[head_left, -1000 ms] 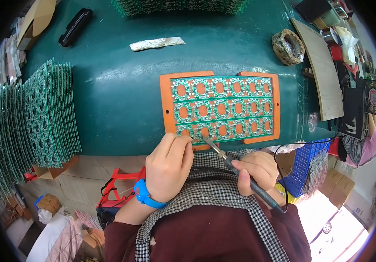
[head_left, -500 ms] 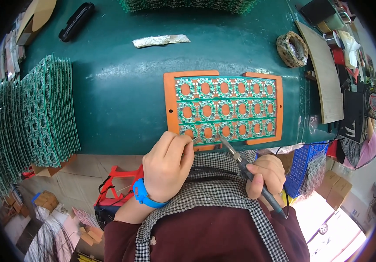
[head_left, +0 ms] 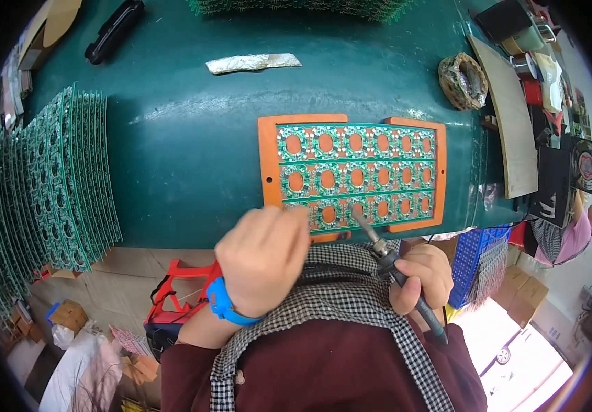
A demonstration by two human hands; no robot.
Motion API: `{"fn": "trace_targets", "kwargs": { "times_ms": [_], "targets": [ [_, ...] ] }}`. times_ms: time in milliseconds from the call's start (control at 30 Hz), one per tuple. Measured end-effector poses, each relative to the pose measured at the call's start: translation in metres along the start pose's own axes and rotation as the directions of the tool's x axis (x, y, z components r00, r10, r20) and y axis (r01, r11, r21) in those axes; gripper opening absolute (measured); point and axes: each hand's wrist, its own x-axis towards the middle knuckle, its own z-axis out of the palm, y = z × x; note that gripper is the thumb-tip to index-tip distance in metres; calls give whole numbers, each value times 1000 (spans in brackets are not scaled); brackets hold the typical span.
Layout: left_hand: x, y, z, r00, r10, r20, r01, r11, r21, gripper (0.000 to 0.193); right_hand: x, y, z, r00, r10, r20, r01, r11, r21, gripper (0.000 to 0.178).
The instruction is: The person solders components onto a circuit board panel using a soldering iron, removes the panel, places a new circuit board panel onto a jig, and solders components onto it.
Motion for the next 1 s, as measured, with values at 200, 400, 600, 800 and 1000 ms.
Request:
{"fn": "trace_targets", "kwargs": {
  "times_ms": [200, 400, 600, 800, 1000],
  "targets": [
    [5, -2, 1, 999, -34, 18, 35, 999, -28, 21, 5, 3, 5, 1000, -7, -9, 8, 998, 62, 14],
    [8, -5, 5, 997, -76, 24, 76, 997, -19, 20, 28, 3, 14, 992, 81, 102, -83, 996, 17, 13],
    [11, -7, 11, 1000, -29, 4, 28, 999, 14, 21, 28, 7, 22, 993, 97, 60, -99, 995, 27, 12],
    [12, -8, 13, 1000, -2, 18, 2, 1000, -4, 20, 30, 7, 22, 993, 80, 90, -84, 995, 50, 12],
    [26, -12, 2, 998, -56, -41, 58, 997, 42, 18, 37, 12, 18, 996, 75, 40, -77, 996, 35, 13]
  ]
}}
